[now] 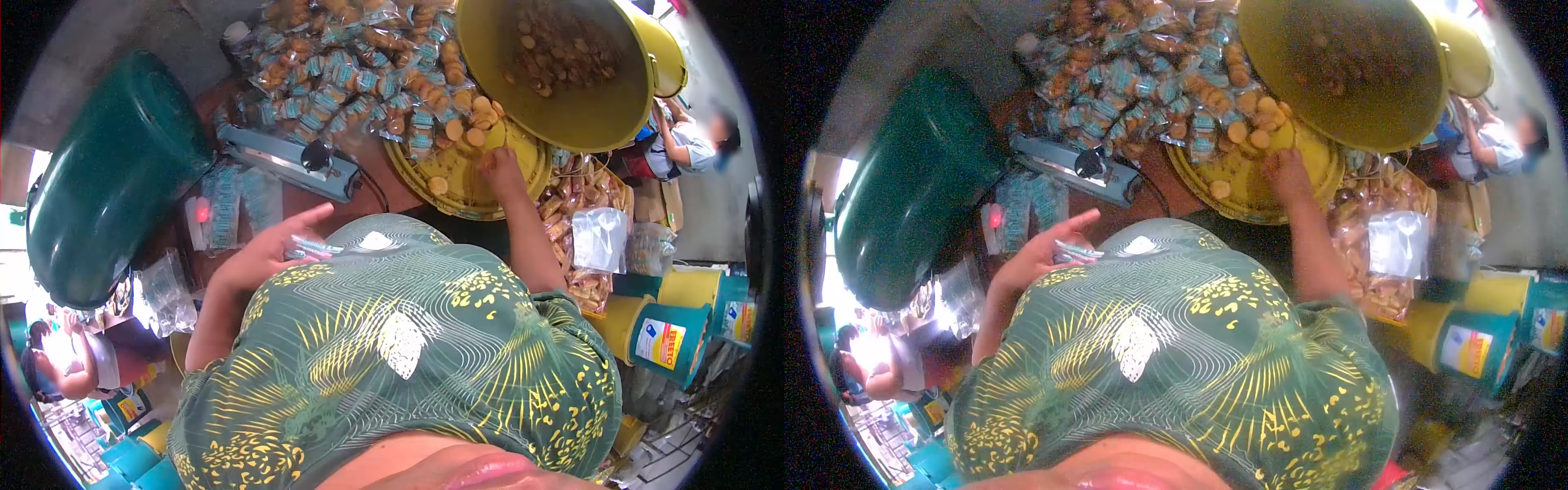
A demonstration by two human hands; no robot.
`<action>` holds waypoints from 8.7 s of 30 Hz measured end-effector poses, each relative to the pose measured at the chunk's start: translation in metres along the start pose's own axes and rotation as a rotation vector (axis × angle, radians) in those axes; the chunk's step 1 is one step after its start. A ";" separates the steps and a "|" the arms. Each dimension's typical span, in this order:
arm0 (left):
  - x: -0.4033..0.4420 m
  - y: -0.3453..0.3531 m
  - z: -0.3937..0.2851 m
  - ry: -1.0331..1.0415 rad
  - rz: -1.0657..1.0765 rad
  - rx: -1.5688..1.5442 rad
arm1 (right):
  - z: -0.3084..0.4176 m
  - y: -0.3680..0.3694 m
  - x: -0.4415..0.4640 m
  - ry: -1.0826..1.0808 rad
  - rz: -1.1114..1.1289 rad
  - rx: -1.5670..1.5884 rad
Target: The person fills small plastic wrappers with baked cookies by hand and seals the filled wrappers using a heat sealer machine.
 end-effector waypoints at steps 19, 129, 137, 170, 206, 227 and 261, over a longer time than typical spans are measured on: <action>-0.005 -0.025 0.012 0.251 -0.796 0.002 | 0.034 -0.008 0.039 -0.105 0.002 0.116; 0.211 0.112 0.058 -0.056 0.041 -0.381 | 0.051 -0.061 0.037 -0.294 0.485 0.558; 0.211 0.127 0.033 -0.047 0.109 -0.369 | 0.119 -0.079 -0.005 -0.548 0.665 0.523; 0.233 0.145 0.037 0.000 0.158 -0.239 | 0.099 -0.115 -0.015 -0.547 0.609 0.423; 0.197 0.108 0.065 0.007 -0.094 -0.307 | -0.019 0.014 -0.002 -0.365 0.506 0.024; 0.218 0.124 0.044 0.035 0.001 -0.125 | 0.102 -0.074 -0.005 -0.463 0.680 0.718; 0.223 0.127 0.024 -0.029 0.131 -0.131 | 0.065 -0.097 0.016 -0.281 0.602 0.773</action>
Point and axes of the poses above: each hand's wrist, its own x-axis towards the middle knuckle, its own y-axis out of the palm, z = x × y, the point moved 7 cm from there along x, towards the middle knuckle, and after that the axes turned 10 degrees about y, right-handed, at the moved point
